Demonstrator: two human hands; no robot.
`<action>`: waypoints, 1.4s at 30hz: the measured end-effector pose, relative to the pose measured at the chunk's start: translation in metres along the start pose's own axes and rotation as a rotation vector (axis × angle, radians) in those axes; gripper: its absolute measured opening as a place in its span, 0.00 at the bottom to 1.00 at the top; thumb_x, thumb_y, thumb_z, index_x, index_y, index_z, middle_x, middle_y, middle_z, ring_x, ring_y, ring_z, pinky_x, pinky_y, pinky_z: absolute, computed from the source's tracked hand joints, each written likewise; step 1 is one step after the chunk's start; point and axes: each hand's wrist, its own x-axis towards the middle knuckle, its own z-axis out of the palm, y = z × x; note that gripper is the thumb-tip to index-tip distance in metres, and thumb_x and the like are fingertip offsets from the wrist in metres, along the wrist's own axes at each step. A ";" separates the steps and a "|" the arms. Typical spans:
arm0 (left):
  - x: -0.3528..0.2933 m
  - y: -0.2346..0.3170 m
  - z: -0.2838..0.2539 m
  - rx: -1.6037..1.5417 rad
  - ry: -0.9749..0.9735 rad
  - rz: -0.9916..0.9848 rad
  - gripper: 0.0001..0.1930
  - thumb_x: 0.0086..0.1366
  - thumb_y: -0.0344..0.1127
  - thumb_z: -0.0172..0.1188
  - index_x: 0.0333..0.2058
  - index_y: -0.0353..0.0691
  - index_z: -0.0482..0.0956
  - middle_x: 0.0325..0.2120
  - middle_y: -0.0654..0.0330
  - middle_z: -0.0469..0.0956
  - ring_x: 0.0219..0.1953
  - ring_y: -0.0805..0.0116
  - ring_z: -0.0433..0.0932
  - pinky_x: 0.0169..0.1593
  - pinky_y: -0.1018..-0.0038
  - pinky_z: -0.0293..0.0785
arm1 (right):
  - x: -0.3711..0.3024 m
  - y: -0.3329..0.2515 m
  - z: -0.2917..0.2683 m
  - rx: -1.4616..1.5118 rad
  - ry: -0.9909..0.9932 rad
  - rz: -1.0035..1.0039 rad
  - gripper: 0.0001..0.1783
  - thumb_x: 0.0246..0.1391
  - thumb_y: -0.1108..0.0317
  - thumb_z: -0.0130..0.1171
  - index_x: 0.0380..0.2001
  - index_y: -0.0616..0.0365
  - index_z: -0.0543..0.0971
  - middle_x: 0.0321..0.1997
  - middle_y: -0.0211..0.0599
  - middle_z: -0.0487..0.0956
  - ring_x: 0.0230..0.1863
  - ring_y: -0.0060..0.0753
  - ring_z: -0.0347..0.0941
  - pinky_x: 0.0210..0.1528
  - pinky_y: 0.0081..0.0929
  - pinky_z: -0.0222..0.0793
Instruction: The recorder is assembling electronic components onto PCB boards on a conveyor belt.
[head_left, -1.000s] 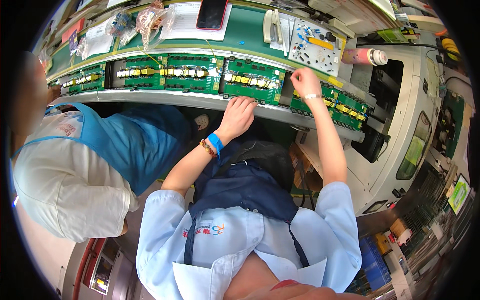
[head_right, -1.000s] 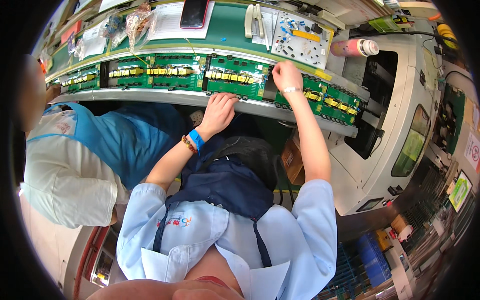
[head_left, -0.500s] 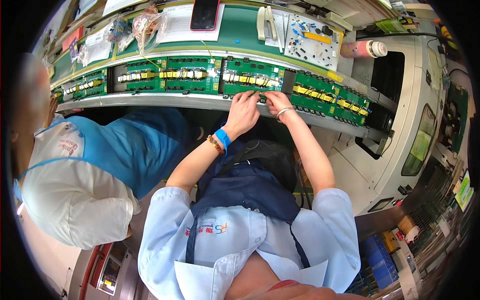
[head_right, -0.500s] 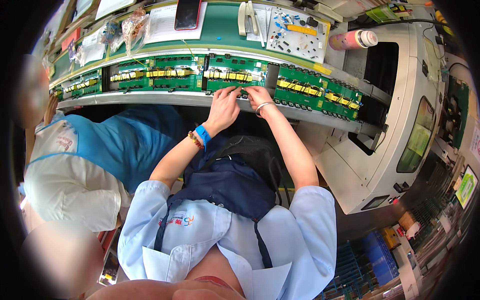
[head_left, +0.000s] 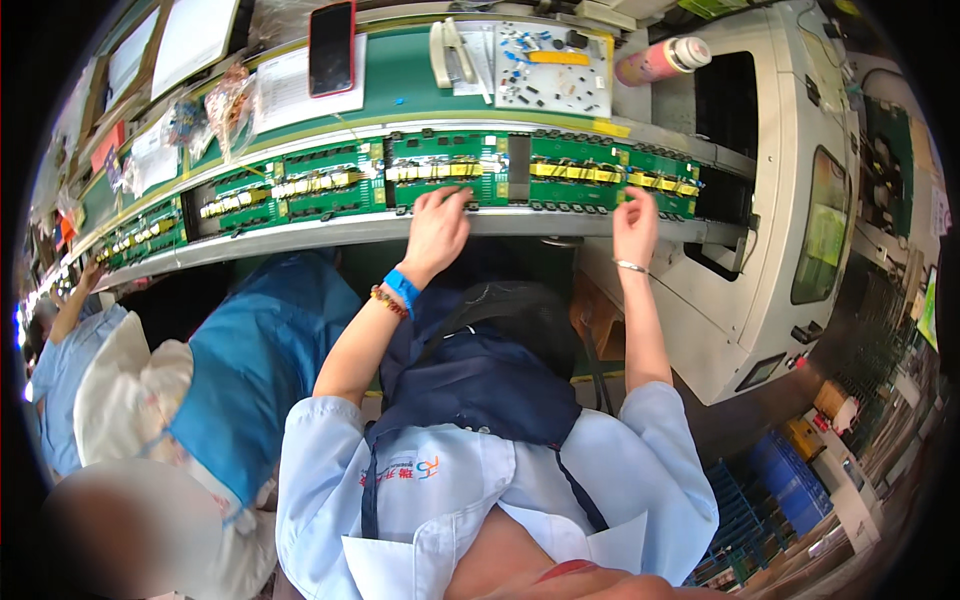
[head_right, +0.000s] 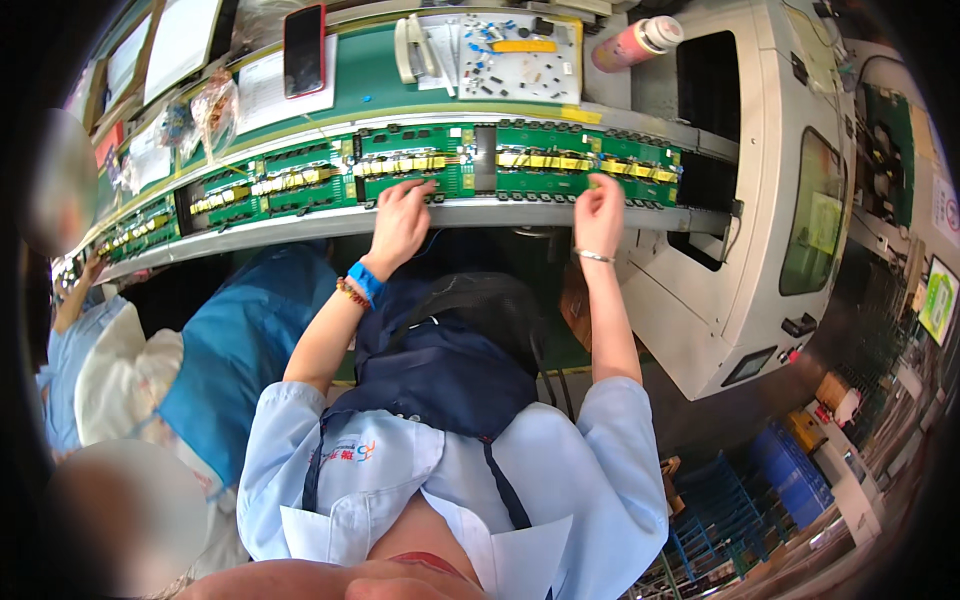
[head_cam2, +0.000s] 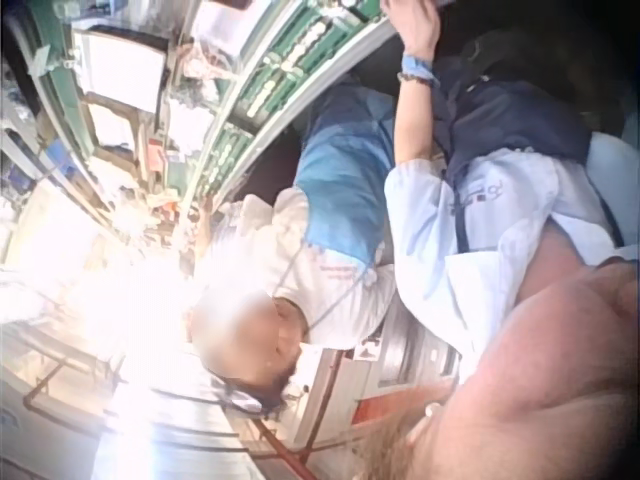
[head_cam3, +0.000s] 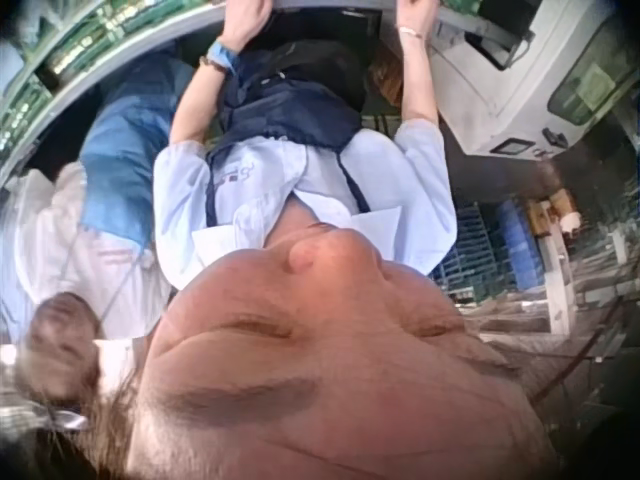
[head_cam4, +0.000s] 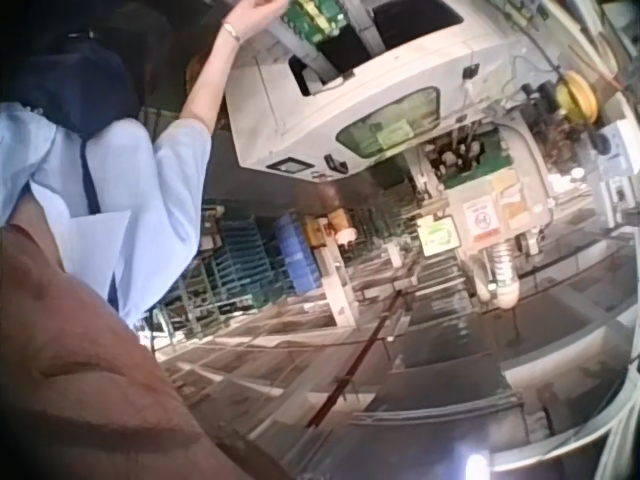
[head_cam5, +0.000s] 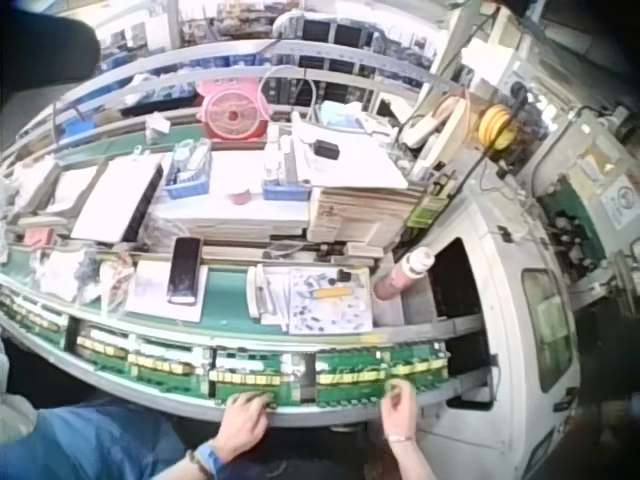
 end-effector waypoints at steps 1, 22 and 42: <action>-0.002 -0.001 -0.003 -0.017 0.033 -0.012 0.16 0.53 0.27 0.49 0.43 0.36 0.70 0.37 0.55 0.75 0.48 0.57 0.68 0.51 0.60 0.60 | 0.008 0.009 -0.014 -0.224 0.010 0.008 0.20 0.42 0.73 0.58 0.43 0.56 0.70 0.37 0.37 0.69 0.34 0.32 0.67 0.37 0.29 0.66; -0.017 0.009 -0.012 0.032 0.090 -0.099 0.15 0.53 0.23 0.48 0.42 0.36 0.70 0.41 0.55 0.74 0.48 0.57 0.67 0.50 0.63 0.61 | 0.063 0.053 -0.009 -0.849 0.188 -0.052 0.51 0.32 0.62 0.67 0.62 0.47 0.53 0.64 0.38 0.52 0.65 0.48 0.45 0.63 0.47 0.42; -0.069 -0.013 -0.019 0.182 0.208 -0.223 0.15 0.50 0.22 0.50 0.40 0.35 0.70 0.47 0.55 0.71 0.50 0.53 0.67 0.51 0.62 0.61 | 0.120 0.120 -0.088 -1.143 0.232 0.076 0.53 0.34 0.58 0.69 0.63 0.45 0.50 0.63 0.34 0.55 0.63 0.43 0.51 0.59 0.47 0.51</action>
